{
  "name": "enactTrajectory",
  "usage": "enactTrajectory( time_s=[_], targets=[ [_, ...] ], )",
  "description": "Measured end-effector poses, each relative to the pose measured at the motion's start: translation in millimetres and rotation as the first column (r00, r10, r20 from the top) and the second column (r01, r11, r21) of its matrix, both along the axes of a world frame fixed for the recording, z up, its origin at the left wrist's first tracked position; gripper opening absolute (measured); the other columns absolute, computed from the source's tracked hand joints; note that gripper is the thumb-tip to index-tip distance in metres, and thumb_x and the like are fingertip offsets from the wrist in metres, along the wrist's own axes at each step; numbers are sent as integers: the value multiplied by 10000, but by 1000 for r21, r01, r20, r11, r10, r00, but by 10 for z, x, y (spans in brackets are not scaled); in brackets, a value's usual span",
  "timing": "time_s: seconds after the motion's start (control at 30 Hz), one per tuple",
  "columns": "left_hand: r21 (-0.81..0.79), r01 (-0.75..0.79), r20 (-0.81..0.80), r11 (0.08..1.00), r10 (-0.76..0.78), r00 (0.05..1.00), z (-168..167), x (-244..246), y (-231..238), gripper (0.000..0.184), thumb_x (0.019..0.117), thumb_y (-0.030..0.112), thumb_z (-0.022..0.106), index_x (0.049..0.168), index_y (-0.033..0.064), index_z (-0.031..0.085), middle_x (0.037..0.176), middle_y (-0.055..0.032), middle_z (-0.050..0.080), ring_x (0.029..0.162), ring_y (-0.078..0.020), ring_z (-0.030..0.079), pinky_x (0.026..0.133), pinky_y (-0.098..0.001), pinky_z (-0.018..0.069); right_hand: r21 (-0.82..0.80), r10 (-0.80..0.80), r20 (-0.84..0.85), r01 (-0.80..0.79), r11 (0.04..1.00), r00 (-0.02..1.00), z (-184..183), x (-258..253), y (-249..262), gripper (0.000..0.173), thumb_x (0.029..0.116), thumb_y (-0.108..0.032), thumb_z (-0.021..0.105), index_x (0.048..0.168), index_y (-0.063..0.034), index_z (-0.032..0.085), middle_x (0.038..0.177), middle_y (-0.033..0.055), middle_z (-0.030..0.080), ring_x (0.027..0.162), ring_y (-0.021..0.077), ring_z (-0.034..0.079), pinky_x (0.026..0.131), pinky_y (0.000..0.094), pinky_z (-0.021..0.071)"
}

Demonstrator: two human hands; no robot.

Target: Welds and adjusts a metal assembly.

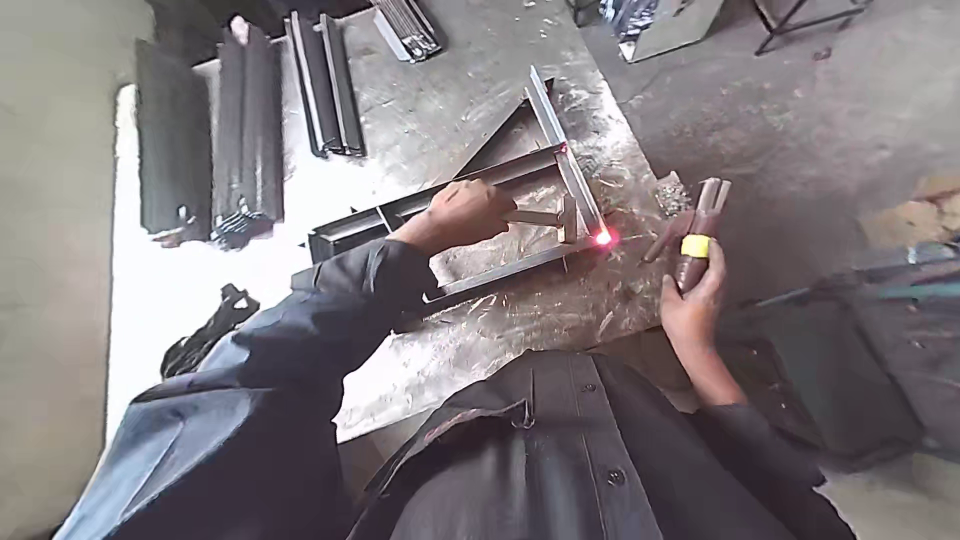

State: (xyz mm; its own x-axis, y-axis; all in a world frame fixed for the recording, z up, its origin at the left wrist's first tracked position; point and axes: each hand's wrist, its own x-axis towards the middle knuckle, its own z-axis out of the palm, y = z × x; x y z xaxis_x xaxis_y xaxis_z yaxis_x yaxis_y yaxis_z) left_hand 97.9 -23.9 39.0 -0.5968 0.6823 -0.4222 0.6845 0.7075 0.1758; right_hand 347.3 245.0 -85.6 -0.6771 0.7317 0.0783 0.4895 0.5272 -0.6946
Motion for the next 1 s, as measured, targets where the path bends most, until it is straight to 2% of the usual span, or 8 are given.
enactTrajectory(
  time_s=[0.2, 0.3, 0.43, 0.5, 0.6, 0.7, 0.83, 1.0],
  targets=[
    [385, -652, 208, 653, 628, 750, 5, 919, -404, 226, 964, 185, 661, 1154, 72, 704, 966, -155, 713, 906, -333, 696, 800, -597, 556, 217, 408, -202, -366, 905, 890, 295, 29, 7, 431, 1000, -258, 625, 1278, 70, 645, 1248, 317, 618, 1159, 365, 623, 1014, 422, 505],
    [559, -704, 315, 438, 674, 669, 148, 1353, -114, 334, 983, 54, 572, 1315, 36, 603, 1069, -174, 694, 970, -312, 690, 848, -529, 575, -124, 660, -240, -697, 707, 712, 834, -474, -415, 386, 1088, -275, 454, 1208, -4, 702, 1070, 97, 735, 963, 88, 711, 881, 293, 598],
    [741, -629, 432, 235, 550, 715, 79, 1734, 276, 818, 861, 41, 753, 1568, 4, 341, 1301, -255, 581, 1129, -353, 633, 916, -507, 568, -427, 742, -235, -753, 501, 628, 1414, -1168, -1071, 375, 1057, -473, 516, 1092, -118, 632, 837, 3, 658, 689, 95, 628, 627, 319, 539],
    [781, -549, 380, 297, 472, 796, 38, 1763, 100, 810, 912, 139, 756, 1583, -15, 330, 1302, -239, 587, 1090, -295, 666, 919, -443, 590, -498, 774, -268, -770, 397, 573, 1567, -1412, -1168, 303, 1067, -381, 540, 1223, -126, 593, 904, 17, 721, 695, 125, 702, 639, 316, 608],
    [743, -544, 131, 391, 711, 691, -63, 1698, -536, 514, 989, 346, 689, 1391, 35, 606, 1264, -182, 670, 1160, -310, 663, 991, -489, 554, -70, 934, 53, -932, 356, 353, 1751, -1933, -1287, 271, 1054, -278, 558, 1215, -77, 642, 907, 83, 684, 729, 182, 661, 685, 406, 564],
    [541, -779, 109, 317, 892, 438, -330, 1353, -1105, 726, 983, 482, 664, 1443, -53, 492, 1341, -299, 578, 1232, -453, 597, 993, -609, 513, 290, 825, 558, -953, -93, 89, 2114, -2334, -1814, 445, 1040, -199, 586, 1483, -194, 541, 1180, 273, 686, 1090, 496, 662, 893, 720, 483],
    [214, -939, 218, 270, 924, 315, -696, 890, -1202, 628, 935, 561, 651, 1188, -13, 645, 1167, -245, 691, 1101, -426, 683, 842, -652, 551, 319, 505, 863, -783, -534, 7, 2407, -2519, -3067, 396, 1042, -173, 526, 1406, -312, 600, 1060, 222, 699, 1012, 484, 665, 753, 678, 496],
    [126, -927, 294, 354, 879, 376, -674, 851, -1207, 395, 976, 406, 599, 1034, 27, 694, 1090, -205, 716, 1030, -410, 701, 762, -640, 556, 333, 565, 823, -751, -570, -64, 2354, -2762, -4025, 455, 1038, -140, 499, 1438, -334, 596, 1165, 169, 698, 1098, 419, 653, 850, 659, 488]
  ],
)
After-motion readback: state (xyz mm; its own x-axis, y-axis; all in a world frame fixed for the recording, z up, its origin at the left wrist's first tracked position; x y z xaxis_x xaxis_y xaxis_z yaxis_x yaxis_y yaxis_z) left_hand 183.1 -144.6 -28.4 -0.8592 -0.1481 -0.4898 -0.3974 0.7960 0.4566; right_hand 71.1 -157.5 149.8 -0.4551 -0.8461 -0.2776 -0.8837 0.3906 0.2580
